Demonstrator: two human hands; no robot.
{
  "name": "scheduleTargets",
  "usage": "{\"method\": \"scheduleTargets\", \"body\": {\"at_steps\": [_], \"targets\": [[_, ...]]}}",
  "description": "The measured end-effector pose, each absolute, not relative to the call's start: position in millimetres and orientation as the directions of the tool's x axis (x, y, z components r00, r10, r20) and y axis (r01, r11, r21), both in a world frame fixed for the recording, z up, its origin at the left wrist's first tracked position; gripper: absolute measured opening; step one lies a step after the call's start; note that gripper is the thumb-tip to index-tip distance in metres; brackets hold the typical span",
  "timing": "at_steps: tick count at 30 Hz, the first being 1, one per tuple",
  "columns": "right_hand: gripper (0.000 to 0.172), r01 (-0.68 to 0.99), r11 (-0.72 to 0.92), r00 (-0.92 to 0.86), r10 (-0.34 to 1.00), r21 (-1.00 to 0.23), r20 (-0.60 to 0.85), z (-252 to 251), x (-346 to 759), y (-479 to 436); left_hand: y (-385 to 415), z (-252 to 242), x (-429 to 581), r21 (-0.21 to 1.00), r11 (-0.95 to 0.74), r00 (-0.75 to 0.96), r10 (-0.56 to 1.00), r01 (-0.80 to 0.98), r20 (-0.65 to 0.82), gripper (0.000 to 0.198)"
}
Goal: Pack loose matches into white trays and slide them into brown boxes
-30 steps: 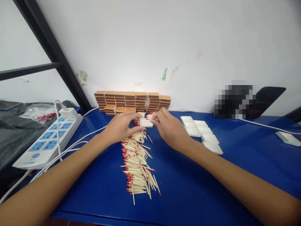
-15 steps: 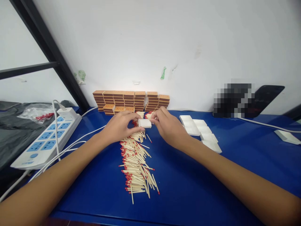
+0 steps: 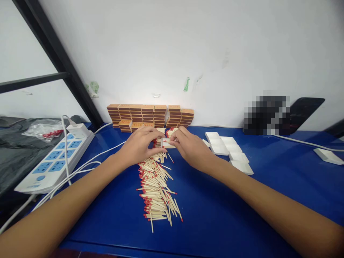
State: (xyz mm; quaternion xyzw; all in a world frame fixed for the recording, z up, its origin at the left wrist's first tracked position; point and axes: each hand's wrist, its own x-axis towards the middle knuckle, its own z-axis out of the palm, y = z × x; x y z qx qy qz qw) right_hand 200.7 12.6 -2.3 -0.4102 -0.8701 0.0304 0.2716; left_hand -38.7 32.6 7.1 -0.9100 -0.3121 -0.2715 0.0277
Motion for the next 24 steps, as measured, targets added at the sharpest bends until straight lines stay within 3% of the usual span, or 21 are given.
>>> {"method": "scheduleTargets", "body": {"at_steps": [15,24], "targets": [[0.023,0.721,0.689,-0.593,0.669,-0.073,0.449,-5.5,199.2,11.6,33.1,7.1,-39.1,0.091,-0.816,0.674,0.530,0.571,0.514,0.039],[0.020,0.715,0.696,-0.584,0.647,-0.066,0.490,-5.0,199.1,9.5,31.6,6.9,-37.1,0.107,-0.808,0.669,0.546,0.579,0.504,0.043]]}}
